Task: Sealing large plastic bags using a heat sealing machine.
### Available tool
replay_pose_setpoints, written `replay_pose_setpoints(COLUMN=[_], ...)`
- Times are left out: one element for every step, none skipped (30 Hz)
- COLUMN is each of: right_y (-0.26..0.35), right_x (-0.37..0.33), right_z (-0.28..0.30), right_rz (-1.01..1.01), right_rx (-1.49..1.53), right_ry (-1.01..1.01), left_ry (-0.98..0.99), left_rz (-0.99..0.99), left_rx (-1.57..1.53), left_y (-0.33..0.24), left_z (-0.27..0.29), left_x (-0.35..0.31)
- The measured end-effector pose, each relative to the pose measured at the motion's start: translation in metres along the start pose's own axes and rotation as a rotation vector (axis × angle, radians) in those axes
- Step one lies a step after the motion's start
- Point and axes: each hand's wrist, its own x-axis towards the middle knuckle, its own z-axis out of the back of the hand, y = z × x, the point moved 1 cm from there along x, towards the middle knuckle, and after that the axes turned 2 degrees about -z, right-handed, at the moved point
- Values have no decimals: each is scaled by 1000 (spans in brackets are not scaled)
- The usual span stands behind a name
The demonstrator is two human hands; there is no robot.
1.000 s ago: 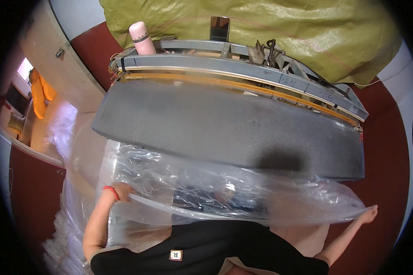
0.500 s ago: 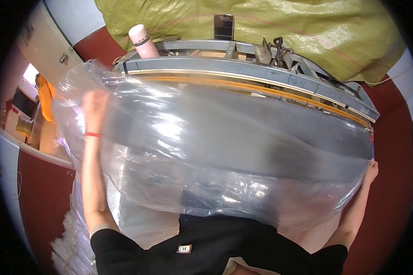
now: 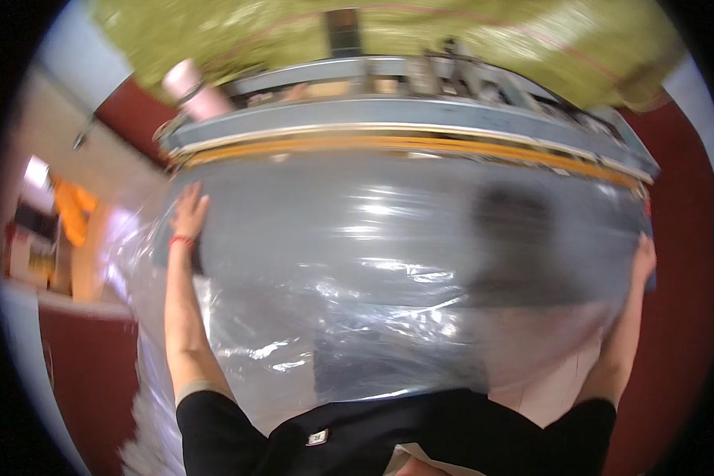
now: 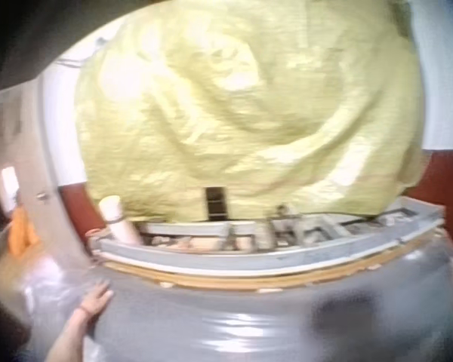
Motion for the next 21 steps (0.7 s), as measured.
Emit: replay_pose_setpoints(right_y=[53,63,80,79,64,66,56,54,63,64,58,52,49,37,30,27,26,24,25,31,39], right_x=[-17,-16,-20,-21,-12,-15,-12,-13,-11,-12,-13,-11,-11,-9,-9,-9,-7,-5,-3,-5,-8], right_z=[-1,-6,-8,-8,-27,-14,-8,-8,-24,-24,-14,-4,2,11,10,4,-2,-7,-11,-13,-12], right_rz=[-77,-21,-131,-43,-44,-98,-150,-129,-138,-116,-131,-176,-215,-224,-211,-193,-194,-194,-192,-191,-210], right_rx=[-49,-60,-96,-62,100,2,58,202,299,402,381,524,680,667,699,738,744,741,737,741,699], right_ry=[47,43,-14,-8,57,25,20,-16,34,45,21,104,200,177,230,293,294,273,252,256,214], left_ry=[-46,-78,-65,-20,-28,59,115,-35,-124,40,222,360,545,784,994,1240,1426,1538,1603,1565,1529], left_rz=[-64,-222,-273,-203,-221,-95,-99,-180,-343,-415,-483,-546,-708,-822,-896,-987,-1064,-1154,-1242,-1188,-1134], left_rx=[-49,-33,-21,-61,-41,104,223,94,-179,-452,-726,-733,-845,-945,-1043,-1083,-1076,-991,-983,-1028,-1073], left_y=[14,31,31,27,56,0,-52,-102,-92,-140,-222,-319,-374,-420,-451,-473,-492,-517,-538,-555,-569], left_z=[0,3,3,5,19,20,38,49,51,47,40,62,70,65,61,53,37,31,14,-8,-31], left_x=[10,23,31,38,43,51,50,31,31,19,-19,-90,-141,-181,-222,-255,-283,-312,-339,-364,-385])
